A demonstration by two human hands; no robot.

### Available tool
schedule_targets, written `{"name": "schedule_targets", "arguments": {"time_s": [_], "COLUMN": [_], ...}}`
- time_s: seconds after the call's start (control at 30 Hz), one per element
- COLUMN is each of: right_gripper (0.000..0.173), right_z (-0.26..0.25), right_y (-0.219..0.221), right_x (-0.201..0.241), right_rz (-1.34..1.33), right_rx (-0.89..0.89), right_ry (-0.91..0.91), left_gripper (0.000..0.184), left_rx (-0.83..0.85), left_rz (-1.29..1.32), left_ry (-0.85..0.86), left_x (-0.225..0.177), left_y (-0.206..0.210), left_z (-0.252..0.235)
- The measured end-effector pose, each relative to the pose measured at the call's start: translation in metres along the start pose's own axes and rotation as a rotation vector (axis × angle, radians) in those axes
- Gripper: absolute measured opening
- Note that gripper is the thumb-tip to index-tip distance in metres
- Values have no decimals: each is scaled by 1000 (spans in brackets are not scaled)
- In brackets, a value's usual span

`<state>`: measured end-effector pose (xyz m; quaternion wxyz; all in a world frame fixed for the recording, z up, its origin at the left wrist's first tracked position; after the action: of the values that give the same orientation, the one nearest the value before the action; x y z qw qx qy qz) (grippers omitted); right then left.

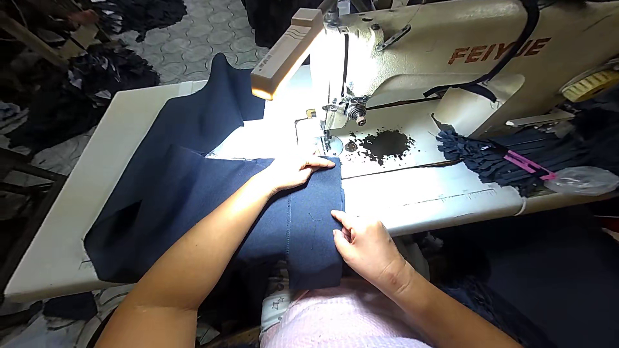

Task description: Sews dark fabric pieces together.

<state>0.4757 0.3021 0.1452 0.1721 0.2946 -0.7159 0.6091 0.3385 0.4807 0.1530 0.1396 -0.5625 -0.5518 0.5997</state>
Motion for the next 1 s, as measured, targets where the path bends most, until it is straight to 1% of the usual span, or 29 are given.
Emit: {"name": "schedule_targets", "arguments": {"time_s": [0.27, 0.53, 0.67, 0.8, 1.0], "right_gripper": [38, 37, 37, 38, 37], "right_z": [0, 0, 1, 3, 6], "right_y": [-1, 1, 1, 1, 2], "right_x": [2, 1, 0, -3, -3], "right_rz": [4, 26, 3, -25, -34], "right_rx": [13, -1, 3, -28, -58], "right_ry": [-5, -25, -29, -48, -68], "left_gripper": [39, 41, 40, 40, 42], "left_rx": [4, 42, 38, 45, 28], "left_rz": [-48, -111, -70, -56, 30], "left_ry": [5, -44, -42, -30, 2], "left_x": [-1, -9, -6, -6, -2], "left_y": [1, 2, 1, 1, 0], "left_z": [-1, -4, -3, -2, 1]}}
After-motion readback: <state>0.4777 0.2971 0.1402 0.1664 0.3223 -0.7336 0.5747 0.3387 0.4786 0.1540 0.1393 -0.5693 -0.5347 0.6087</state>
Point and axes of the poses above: each hand's wrist, its own z-axis away from the middle knuckle, its own y-axis out of the palm, x = y × z, the point moved 4 cm from there along -z, towards the middle knuckle, and after that the axes turned 3 degrees about -y, right-handed, at the moved point
